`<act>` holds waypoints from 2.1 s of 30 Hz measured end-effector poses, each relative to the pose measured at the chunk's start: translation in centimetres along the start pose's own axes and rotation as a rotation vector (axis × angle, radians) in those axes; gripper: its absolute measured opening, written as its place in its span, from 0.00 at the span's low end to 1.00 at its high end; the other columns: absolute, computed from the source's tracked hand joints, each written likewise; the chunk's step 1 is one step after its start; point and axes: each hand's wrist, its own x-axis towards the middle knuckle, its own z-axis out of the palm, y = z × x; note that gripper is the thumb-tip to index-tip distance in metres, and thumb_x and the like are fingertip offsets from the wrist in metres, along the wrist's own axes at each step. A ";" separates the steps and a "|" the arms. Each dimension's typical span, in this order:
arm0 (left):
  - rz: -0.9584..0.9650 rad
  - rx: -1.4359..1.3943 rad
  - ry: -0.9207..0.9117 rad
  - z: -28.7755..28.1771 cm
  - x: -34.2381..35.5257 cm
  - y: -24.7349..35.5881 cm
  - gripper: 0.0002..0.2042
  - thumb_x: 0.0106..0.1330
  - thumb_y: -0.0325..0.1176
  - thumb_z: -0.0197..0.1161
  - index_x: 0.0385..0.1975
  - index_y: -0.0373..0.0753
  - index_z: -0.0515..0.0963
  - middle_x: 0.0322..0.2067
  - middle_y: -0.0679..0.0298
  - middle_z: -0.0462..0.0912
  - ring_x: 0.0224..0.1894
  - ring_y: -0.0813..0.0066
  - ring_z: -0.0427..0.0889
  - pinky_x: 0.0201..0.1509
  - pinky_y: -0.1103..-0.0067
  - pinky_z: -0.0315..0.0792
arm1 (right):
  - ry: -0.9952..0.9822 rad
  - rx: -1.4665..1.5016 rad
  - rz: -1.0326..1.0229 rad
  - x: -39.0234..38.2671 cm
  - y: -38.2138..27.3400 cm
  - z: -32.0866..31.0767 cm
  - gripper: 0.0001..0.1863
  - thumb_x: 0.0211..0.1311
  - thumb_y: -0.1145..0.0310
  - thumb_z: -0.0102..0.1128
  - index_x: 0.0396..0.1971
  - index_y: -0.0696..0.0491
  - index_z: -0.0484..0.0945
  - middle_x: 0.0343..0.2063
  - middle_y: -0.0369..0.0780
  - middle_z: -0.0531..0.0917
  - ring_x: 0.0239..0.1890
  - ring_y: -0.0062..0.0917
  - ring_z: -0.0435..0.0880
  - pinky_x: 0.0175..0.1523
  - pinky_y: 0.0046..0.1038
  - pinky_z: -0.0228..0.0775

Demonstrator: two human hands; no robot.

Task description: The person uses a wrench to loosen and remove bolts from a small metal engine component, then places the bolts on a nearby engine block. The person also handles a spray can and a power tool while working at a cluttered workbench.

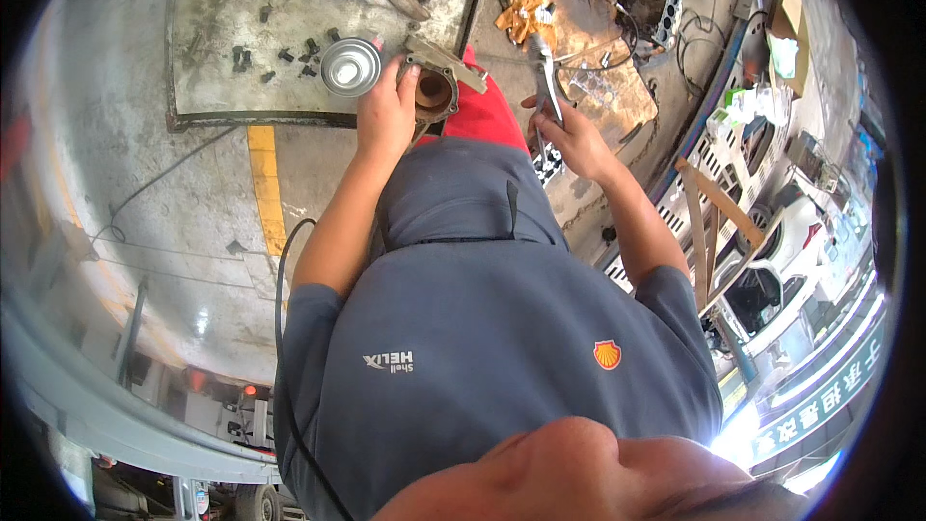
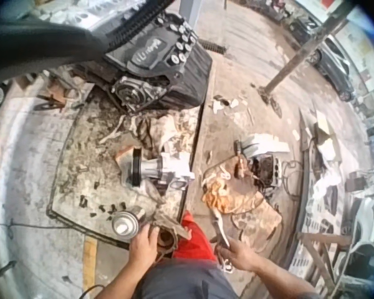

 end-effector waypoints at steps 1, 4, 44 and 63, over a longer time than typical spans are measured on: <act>-0.011 -0.012 -0.014 -0.2 0.1 0.3 0.21 0.80 0.44 0.57 0.55 0.30 0.81 0.46 0.40 0.86 0.51 0.38 0.84 0.56 0.60 0.76 | -0.056 -0.022 0.028 0.5 1.5 -0.2 0.16 0.82 0.62 0.50 0.60 0.55 0.74 0.37 0.37 0.83 0.38 0.22 0.81 0.46 0.30 0.76; 0.029 0.011 0.025 0.0 0.1 0.1 0.20 0.80 0.43 0.57 0.54 0.30 0.81 0.45 0.40 0.86 0.50 0.38 0.84 0.55 0.59 0.76 | -0.160 -0.090 0.052 0.1 2.2 0.6 0.16 0.81 0.61 0.49 0.58 0.55 0.74 0.35 0.42 0.82 0.38 0.28 0.81 0.49 0.35 0.76; 0.093 0.022 0.033 0.0 -0.5 -0.1 0.16 0.78 0.38 0.59 0.51 0.29 0.81 0.42 0.39 0.86 0.46 0.37 0.85 0.49 0.57 0.78 | 0.007 -0.452 -0.198 0.2 2.4 2.1 0.36 0.66 0.71 0.59 0.74 0.48 0.61 0.46 0.55 0.84 0.48 0.55 0.84 0.55 0.49 0.76; 0.252 -0.050 0.213 -0.4 -3.0 0.6 0.21 0.74 0.37 0.65 0.61 0.31 0.76 0.59 0.44 0.81 0.62 0.45 0.79 0.67 0.61 0.72 | -0.501 0.832 -0.143 -3.2 0.1 -0.1 0.46 0.59 0.71 0.65 0.79 0.52 0.57 0.31 0.37 0.72 0.37 0.27 0.73 0.44 0.31 0.69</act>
